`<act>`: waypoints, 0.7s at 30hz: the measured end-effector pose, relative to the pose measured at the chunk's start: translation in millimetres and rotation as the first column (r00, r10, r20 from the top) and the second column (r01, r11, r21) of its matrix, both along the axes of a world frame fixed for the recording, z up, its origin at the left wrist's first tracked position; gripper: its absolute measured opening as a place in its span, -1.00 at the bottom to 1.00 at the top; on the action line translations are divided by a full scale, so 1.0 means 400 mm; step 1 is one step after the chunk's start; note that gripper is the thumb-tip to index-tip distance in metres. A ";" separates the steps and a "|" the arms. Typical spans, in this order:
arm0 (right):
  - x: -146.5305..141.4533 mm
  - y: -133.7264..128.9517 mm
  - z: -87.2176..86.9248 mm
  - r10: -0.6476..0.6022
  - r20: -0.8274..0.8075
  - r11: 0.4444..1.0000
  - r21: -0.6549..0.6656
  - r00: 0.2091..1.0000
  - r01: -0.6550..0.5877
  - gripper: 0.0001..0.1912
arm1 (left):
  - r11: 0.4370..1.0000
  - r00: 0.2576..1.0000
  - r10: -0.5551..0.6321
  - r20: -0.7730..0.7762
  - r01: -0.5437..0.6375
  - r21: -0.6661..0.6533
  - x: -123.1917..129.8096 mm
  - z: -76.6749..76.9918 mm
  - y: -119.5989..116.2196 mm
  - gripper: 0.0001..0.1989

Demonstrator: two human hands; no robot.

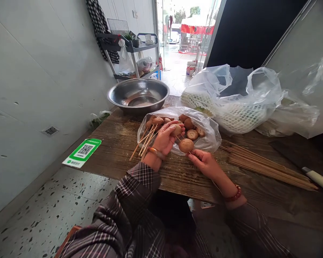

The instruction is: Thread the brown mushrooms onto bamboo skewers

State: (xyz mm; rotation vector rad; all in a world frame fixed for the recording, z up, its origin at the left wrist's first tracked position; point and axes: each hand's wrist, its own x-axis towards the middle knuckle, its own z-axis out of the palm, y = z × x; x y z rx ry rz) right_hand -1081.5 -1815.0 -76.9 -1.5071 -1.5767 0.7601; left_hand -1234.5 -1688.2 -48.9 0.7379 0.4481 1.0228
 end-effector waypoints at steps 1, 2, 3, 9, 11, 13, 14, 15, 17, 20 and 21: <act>0.002 0.000 -0.005 -0.032 0.036 0.999 0.018 0.999 0.032 -0.61 | 1.000 1.000 0.010 0.000 -0.010 -0.006 0.002 -0.002 0.001 -0.76; 0.003 -0.001 -0.009 -0.067 0.078 0.997 0.034 0.995 0.064 -0.63 | 1.000 1.000 0.026 0.001 -0.026 -0.014 0.003 -0.004 0.002 -0.79; 0.004 -0.002 -0.011 -0.099 0.128 0.994 0.050 0.987 0.094 -0.65 | 0.999 0.999 0.046 0.001 -0.046 -0.023 0.005 -0.006 0.003 -0.82; 0.006 -0.001 -0.003 -0.159 0.432 0.987 0.093 0.888 0.131 -0.65 | 0.993 0.995 0.097 -0.038 -0.099 -0.056 0.003 0.000 0.004 -0.82; 0.011 0.005 0.005 -0.122 0.403 0.992 0.085 0.907 0.095 -0.67 | 0.993 0.995 0.091 -0.034 -0.093 -0.066 0.001 0.004 0.005 -0.86; 0.016 0.011 0.012 -0.103 0.336 0.993 0.090 0.936 0.077 -0.68 | 0.993 0.996 0.090 -0.013 -0.091 -0.077 -0.002 0.005 0.008 -0.86; 0.018 0.014 0.015 -0.102 0.303 0.993 0.091 0.947 0.077 -0.68 | 0.992 0.996 0.090 0.002 -0.090 -0.083 -0.003 0.005 0.009 -0.85; 0.018 0.016 0.017 -0.103 0.277 0.993 0.091 0.955 0.080 -0.67 | 0.992 0.996 0.092 0.019 -0.090 -0.090 -0.005 0.006 0.010 -0.84; 0.015 0.019 0.017 -0.105 0.245 0.992 0.095 0.964 0.083 -0.65 | 0.990 0.994 0.097 0.047 -0.091 -0.108 -0.007 0.007 0.012 -0.85; 0.001 0.020 0.007 -0.126 0.247 0.986 0.136 0.961 0.094 -0.64 | 0.984 0.993 0.108 0.057 -0.098 -0.148 -0.008 0.011 0.013 -0.86; -0.004 0.020 0.003 -0.143 0.272 0.982 0.159 0.952 0.102 -0.64 | 0.981 0.992 0.113 0.053 -0.103 -0.162 -0.007 0.012 0.012 -0.83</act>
